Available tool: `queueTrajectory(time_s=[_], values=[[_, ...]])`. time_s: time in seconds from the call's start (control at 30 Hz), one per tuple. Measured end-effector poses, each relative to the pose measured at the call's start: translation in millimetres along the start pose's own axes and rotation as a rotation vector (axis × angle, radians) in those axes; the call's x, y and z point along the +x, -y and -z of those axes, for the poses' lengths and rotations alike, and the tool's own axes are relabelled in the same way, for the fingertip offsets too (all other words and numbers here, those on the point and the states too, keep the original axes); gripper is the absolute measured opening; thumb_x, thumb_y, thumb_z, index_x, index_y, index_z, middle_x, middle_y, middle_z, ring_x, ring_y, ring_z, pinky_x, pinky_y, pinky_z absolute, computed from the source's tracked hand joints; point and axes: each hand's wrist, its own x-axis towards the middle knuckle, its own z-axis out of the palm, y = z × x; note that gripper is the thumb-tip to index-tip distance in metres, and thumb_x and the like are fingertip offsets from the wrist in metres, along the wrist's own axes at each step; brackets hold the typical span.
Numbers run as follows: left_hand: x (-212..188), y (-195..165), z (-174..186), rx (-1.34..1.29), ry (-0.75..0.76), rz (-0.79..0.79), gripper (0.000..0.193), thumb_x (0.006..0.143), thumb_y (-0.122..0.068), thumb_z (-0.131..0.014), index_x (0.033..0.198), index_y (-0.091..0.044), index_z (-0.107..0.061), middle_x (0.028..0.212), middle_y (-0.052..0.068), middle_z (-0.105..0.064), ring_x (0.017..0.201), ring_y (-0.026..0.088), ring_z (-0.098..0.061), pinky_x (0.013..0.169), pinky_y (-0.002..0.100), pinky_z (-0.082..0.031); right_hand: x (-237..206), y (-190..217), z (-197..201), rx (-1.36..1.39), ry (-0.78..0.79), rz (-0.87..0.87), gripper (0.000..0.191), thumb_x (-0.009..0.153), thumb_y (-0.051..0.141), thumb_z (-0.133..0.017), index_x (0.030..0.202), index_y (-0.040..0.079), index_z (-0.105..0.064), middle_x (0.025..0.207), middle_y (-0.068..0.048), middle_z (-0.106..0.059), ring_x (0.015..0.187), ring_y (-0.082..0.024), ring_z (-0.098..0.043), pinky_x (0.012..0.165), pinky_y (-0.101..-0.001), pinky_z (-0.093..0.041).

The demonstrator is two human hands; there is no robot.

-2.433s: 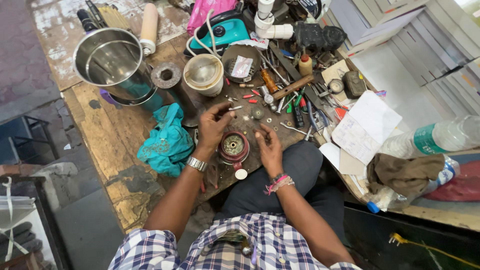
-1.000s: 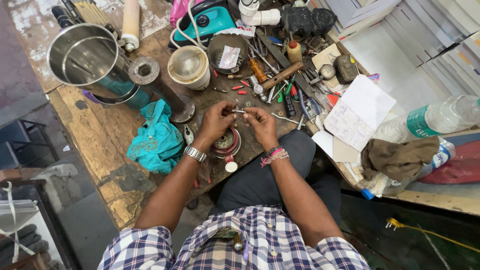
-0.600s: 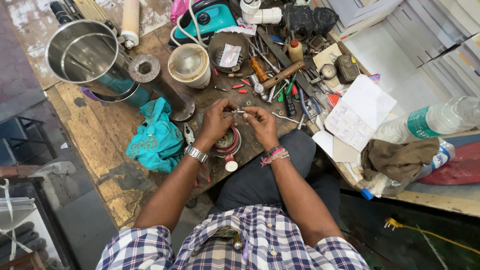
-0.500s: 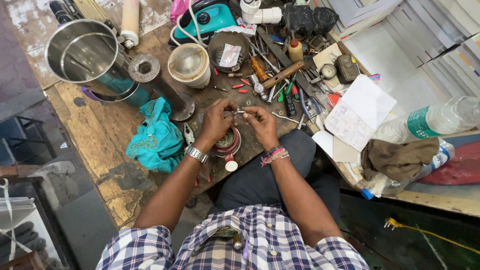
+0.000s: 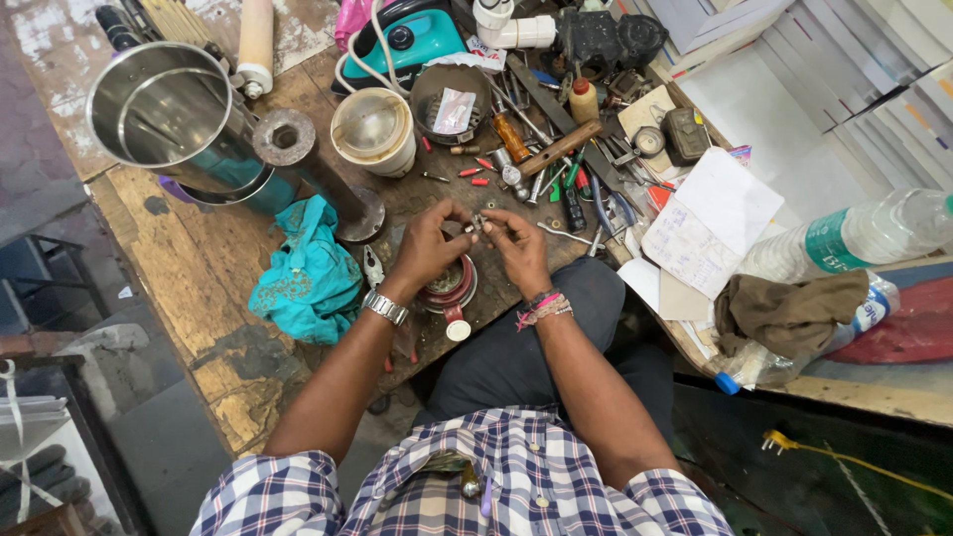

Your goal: The person disassembles a small appliance, likely a blender base, on a cluttered workbench. They remove the bottom plate, wipe the housing with a cloth, and use pliers to manipulate small internal components. The person then reassembles the unit by placing the bottom plate back on.

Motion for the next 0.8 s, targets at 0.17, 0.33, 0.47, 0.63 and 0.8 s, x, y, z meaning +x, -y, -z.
queueTrajectory(time_s=[0.17, 0.33, 0.47, 0.63, 0.8], values=[[-1, 13, -4, -0.023, -0.114, -0.114, 0.022, 0.085, -0.009, -0.081, 0.098, -0.003, -0.064, 0.092, 0.004, -0.065, 0.081, 0.013, -0.061, 0.073, 0.028, -0.051, -1, -3, 0, -0.226, -0.058, 0.039, 0.031, 0.098, 0.009, -0.072, 0.128, 0.004, -0.071, 0.105, -0.003, -0.075, 0.089, -0.009, -0.065, 0.080, -0.0237, -0.054], [-4, 41, -1, -0.527, -0.315, 0.123, 0.020, 0.094, -0.011, -0.080, 0.095, -0.005, -0.061, 0.086, 0.000, -0.063, 0.075, 0.008, -0.056, 0.066, 0.024, -0.048, -16, 14, -6, -0.385, 0.064, 0.028, 0.044, 0.093, 0.019, -0.078, 0.134, 0.009, -0.068, 0.114, -0.007, -0.076, 0.100, -0.014, -0.069, 0.087, -0.0285, -0.056], [-6, 58, 31, -0.912, -0.543, 0.267, 0.023, 0.092, -0.018, -0.079, 0.089, -0.008, -0.059, 0.080, 0.007, -0.069, 0.065, 0.015, -0.065, 0.059, 0.029, -0.058, -43, 48, -20, -0.574, 0.342, 0.344, 0.081, 0.074, 0.028, -0.089, 0.144, 0.008, -0.053, 0.133, -0.018, -0.061, 0.123, -0.031, -0.058, 0.101, -0.0426, -0.047], [-34, 65, 75, -1.102, -0.515, 0.566, 0.017, 0.091, -0.020, -0.077, 0.095, -0.009, -0.064, 0.085, 0.008, -0.071, 0.073, 0.022, -0.071, 0.062, 0.035, -0.059, -49, 63, -44, -0.755, 0.382, 0.383, 0.084, 0.075, 0.023, -0.087, 0.149, 0.011, -0.048, 0.143, -0.018, -0.056, 0.134, -0.037, -0.053, 0.108, -0.0474, -0.042], [-66, 68, 97, -1.206, -0.480, 0.648, 0.019, 0.097, -0.024, -0.074, 0.107, -0.010, -0.066, 0.093, 0.009, -0.072, 0.084, 0.027, -0.073, 0.065, 0.036, -0.054, -19, 59, -45, -0.658, 0.356, 0.428, 0.079, 0.080, 0.022, -0.085, 0.150, 0.012, -0.048, 0.145, -0.016, -0.057, 0.138, -0.035, -0.054, 0.117, -0.0451, -0.044]])
